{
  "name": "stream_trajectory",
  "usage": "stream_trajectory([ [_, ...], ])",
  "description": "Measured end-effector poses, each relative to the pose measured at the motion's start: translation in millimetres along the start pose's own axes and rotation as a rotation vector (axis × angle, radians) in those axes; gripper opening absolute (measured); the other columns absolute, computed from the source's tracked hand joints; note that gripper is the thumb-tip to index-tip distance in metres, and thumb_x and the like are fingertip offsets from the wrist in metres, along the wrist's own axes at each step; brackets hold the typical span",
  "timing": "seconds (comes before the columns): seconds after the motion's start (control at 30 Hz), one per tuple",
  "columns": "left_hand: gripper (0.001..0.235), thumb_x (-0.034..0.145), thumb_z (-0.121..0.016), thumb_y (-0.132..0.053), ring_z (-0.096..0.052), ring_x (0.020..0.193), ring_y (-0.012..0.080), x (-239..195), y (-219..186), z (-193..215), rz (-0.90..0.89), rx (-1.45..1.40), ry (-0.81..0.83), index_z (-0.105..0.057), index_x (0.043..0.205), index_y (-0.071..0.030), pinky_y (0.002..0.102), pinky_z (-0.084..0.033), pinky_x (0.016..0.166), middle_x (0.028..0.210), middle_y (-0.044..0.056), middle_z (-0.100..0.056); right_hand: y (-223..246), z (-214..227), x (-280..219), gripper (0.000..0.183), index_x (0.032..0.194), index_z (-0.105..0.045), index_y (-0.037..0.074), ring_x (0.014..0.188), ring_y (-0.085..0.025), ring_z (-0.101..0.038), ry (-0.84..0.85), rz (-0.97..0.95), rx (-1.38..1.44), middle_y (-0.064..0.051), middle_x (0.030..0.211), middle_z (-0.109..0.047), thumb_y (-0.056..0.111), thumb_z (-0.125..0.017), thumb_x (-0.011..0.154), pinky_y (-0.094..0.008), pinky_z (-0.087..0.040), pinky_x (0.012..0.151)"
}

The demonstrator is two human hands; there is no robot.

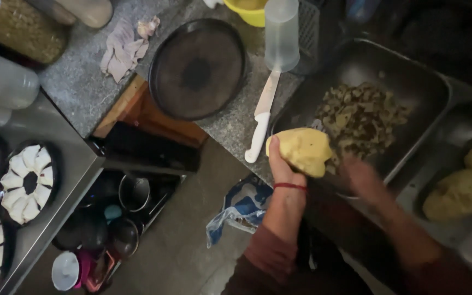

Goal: The recorder is peeling large potatoes over a sink using a knife.

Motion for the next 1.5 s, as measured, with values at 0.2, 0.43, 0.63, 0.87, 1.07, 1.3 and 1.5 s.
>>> stream_trajectory([
  [0.2,0.058,0.098,-0.052,-0.055,-0.068,0.113,0.0342,18,15,18,0.073,-0.027,0.098,-0.066,0.127,-0.006,0.048,-0.054,0.102,0.123,0.015,-0.072,143,46,15,0.048,0.094,-0.059,0.003,0.078,-0.038,-0.065,-0.027,-0.086,-0.092,-0.018,0.084,-0.065,0.046,-0.076,0.079,-0.045,-0.052,0.069],
  [0.43,0.056,0.103,-0.046,-0.052,-0.067,0.116,0.0340,14,35,20,0.205,-0.078,0.202,-0.067,0.128,-0.006,0.047,-0.052,0.104,0.127,0.014,-0.071,201,54,9,0.084,0.093,-0.056,0.001,0.077,-0.041,-0.071,-0.153,-0.005,-0.432,-0.020,0.081,-0.069,0.067,-0.087,0.052,-0.047,-0.056,0.066],
  [0.63,0.060,0.104,-0.043,-0.051,-0.065,0.119,0.0353,10,40,16,0.210,-0.075,0.275,-0.065,0.133,-0.003,0.046,-0.051,0.107,0.131,0.017,-0.069,203,46,4,0.069,0.088,-0.061,0.003,0.071,-0.039,-0.071,-0.170,0.122,-0.489,-0.018,0.077,-0.070,0.066,-0.079,0.066,-0.046,-0.056,0.062],
  [0.87,0.062,0.101,-0.043,-0.053,-0.065,0.117,0.0351,19,36,23,0.186,-0.156,0.222,-0.064,0.133,-0.005,0.047,-0.050,0.105,0.131,0.016,-0.069,160,7,-14,0.042,0.087,-0.071,0.005,0.065,-0.029,-0.068,-0.116,-0.036,-0.125,-0.016,0.070,-0.068,0.044,-0.061,0.099,-0.042,-0.053,0.061],
  [1.07,0.049,0.117,-0.043,-0.040,-0.065,0.121,0.0329,23,42,32,0.171,-0.349,0.477,-0.062,0.141,-0.002,0.044,-0.052,0.106,0.135,0.017,-0.068,87,10,2,0.038,0.091,-0.057,0.000,0.069,-0.023,-0.058,0.081,-0.364,0.221,-0.014,0.079,-0.061,0.037,-0.068,0.094,-0.038,-0.048,0.063],
  [1.3,0.044,0.113,-0.042,-0.035,-0.068,0.116,0.0317,-48,29,1,0.319,-0.038,0.420,-0.061,0.139,-0.005,0.044,-0.057,0.103,0.130,0.015,-0.068,206,49,-1,0.070,0.096,-0.059,0.001,0.070,-0.029,-0.070,0.054,0.145,-0.235,-0.018,0.083,-0.068,0.054,-0.089,0.061,-0.038,-0.056,0.061],
  [1.5,0.043,0.110,-0.045,-0.036,-0.070,0.103,0.0352,-12,45,24,0.404,-0.033,0.462,-0.066,0.121,0.000,0.046,-0.059,0.093,0.114,0.020,-0.071,244,54,-3,0.078,0.085,-0.059,0.003,0.066,-0.039,-0.069,0.073,0.209,-0.499,-0.020,0.074,-0.068,0.066,-0.089,0.051,-0.046,-0.057,0.060],
])
Point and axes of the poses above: each hand's wrist, its own x-axis towards the middle knuckle, its own z-axis out of the back of the hand, y = z × x, the point moved 7 cm from there along x, towards the middle knuckle
